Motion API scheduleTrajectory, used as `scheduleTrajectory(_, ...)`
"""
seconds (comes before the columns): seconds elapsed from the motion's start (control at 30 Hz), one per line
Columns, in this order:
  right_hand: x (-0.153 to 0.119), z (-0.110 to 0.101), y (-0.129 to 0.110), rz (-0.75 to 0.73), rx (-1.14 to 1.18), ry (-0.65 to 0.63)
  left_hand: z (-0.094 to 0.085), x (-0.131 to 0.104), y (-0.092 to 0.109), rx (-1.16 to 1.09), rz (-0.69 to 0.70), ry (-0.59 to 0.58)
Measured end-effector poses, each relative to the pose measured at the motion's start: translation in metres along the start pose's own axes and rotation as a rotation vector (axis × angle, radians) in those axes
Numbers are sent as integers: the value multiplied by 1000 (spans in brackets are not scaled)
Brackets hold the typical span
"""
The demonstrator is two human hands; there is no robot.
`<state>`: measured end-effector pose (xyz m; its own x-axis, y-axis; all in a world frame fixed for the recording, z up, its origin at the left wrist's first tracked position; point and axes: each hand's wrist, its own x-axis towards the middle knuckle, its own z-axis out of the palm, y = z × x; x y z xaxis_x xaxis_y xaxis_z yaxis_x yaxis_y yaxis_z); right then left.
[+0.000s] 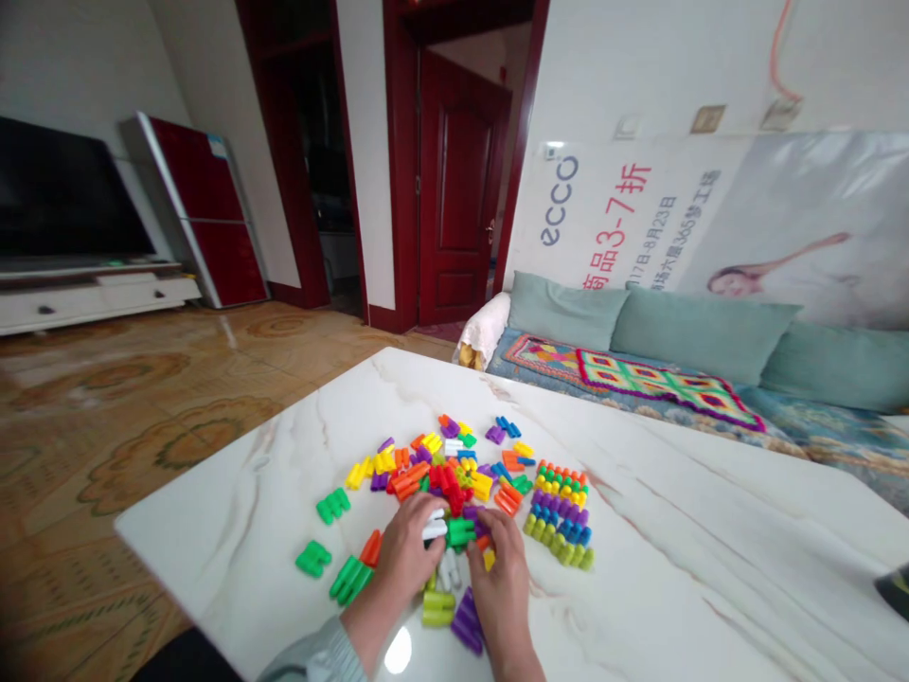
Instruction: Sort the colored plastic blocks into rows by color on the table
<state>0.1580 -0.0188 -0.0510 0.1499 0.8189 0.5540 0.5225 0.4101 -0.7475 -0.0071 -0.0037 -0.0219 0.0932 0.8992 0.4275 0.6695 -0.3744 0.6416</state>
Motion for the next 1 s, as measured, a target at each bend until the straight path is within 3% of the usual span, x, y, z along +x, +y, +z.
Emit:
scheduleTrajectory(0.17, -1, -3, -2, 104, 71, 23, -4, -5, 2, -73, -27, 13)
scheduleTrajectory(0.27, -2, -4, -4, 169, 93, 33, -19, -3, 8, -80, 17, -62)
scheduleTrajectory(0.43, -2, -5, -7, 201, 119, 44, -57, 44, 13, 54, 139, -194)
scheduleTrajectory(0.5, -1, -5, -10, 194, 127, 45, -62, 71, 9, 108, 217, -317)
scheduleTrajectory(0.67, 3, -5, -16, 172, 120, 36, -40, 109, 0, 74, 484, -652)
scheduleTrajectory(0.8, 4, -3, -14, 148, 126, 46, -20, 116, 1, 82, 564, -727)
scheduleTrajectory(0.9, 3, -2, -13, 137, 129, 53, -14, 127, 0, -20, 480, -736)
scheduleTrajectory(1.0, 4, -2, -13, 142, 131, 55, -15, 140, -6, -179, 203, -679)
